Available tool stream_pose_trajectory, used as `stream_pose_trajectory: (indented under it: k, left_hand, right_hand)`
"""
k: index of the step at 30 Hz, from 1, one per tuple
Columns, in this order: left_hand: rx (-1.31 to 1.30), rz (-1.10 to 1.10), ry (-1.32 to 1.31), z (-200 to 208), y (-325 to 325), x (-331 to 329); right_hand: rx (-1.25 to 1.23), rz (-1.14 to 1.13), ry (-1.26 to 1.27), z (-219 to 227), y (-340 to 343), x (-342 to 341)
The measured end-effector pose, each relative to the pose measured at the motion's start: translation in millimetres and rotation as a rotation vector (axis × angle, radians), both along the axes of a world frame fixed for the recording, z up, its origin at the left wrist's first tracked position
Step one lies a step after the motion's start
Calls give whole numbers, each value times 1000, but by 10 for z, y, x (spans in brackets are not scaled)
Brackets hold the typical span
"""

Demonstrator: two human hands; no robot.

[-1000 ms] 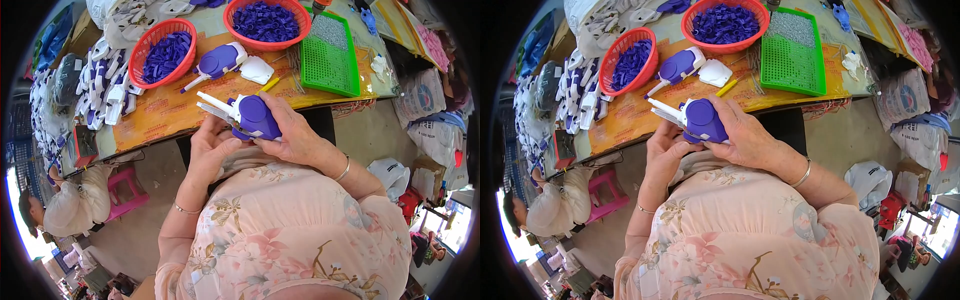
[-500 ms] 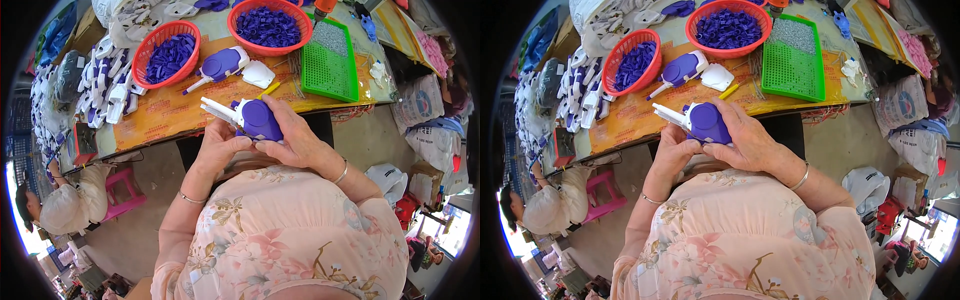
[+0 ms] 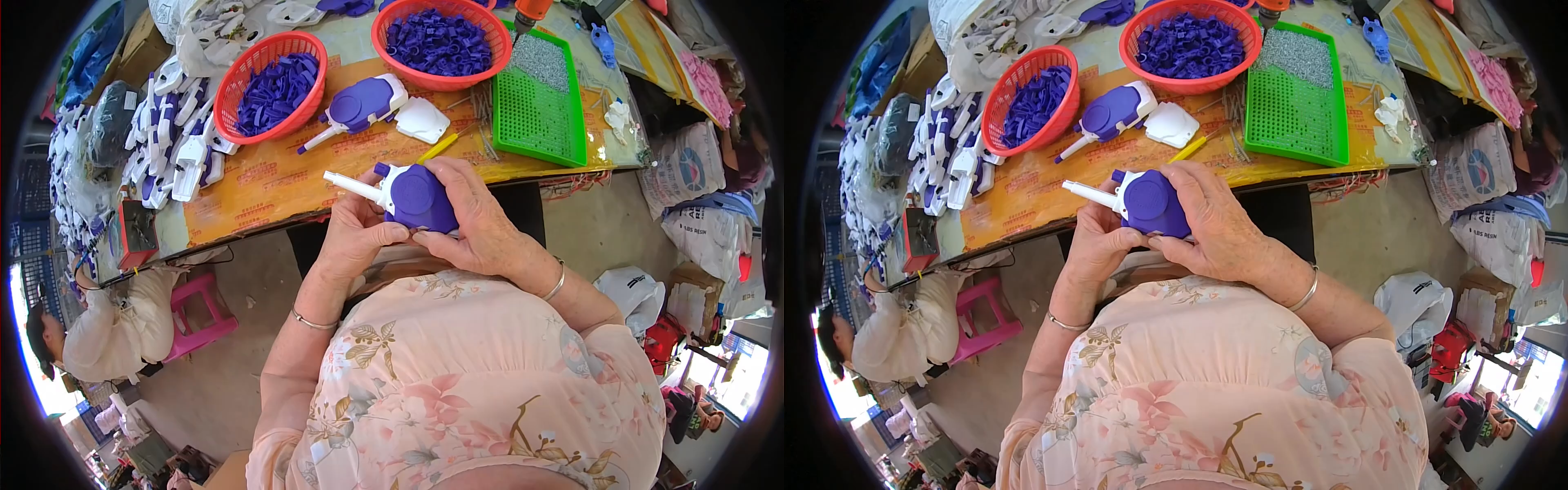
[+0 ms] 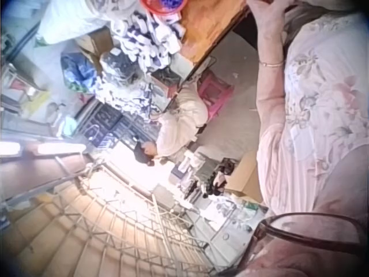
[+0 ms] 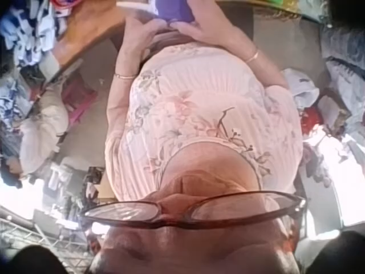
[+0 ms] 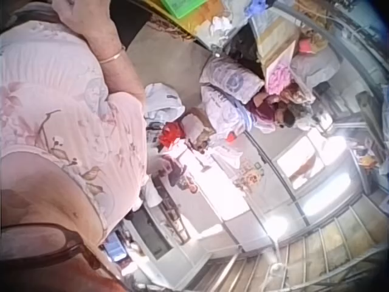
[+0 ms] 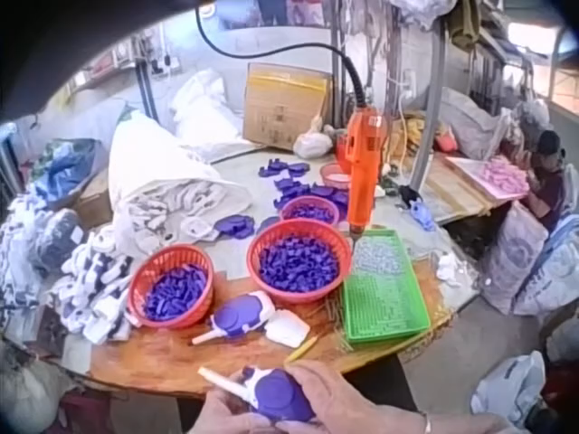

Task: Assembling plastic toy components using a hot glue gun at a factory workbench.

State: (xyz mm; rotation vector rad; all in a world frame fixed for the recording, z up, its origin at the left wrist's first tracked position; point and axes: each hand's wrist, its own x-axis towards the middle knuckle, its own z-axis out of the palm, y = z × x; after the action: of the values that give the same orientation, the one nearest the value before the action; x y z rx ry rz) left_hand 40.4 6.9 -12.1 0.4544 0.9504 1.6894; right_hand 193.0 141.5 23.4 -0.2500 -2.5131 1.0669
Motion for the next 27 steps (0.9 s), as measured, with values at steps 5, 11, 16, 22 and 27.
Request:
stream_pose_trajectory:
  k: [5,11,16,22,27]
  left_hand:
    - [-18,1,-8,-13,-8,-8]
    - [40,-15,-4,-9,-14,-15]
    - [59,-42,17,-6,-14,-34]
    - [76,-36,21,18,1,-14]
    - [85,-35,1,18,6,-11]
  right_hand:
    - [16,-15,40,-6,-22,-8]
    - [22,-25,47,42,-68,-4]
    - [63,-32,97,53,-95,-5]
    - [65,-31,94,64,-100,9]
    - [14,-38,55,114,-102,9]
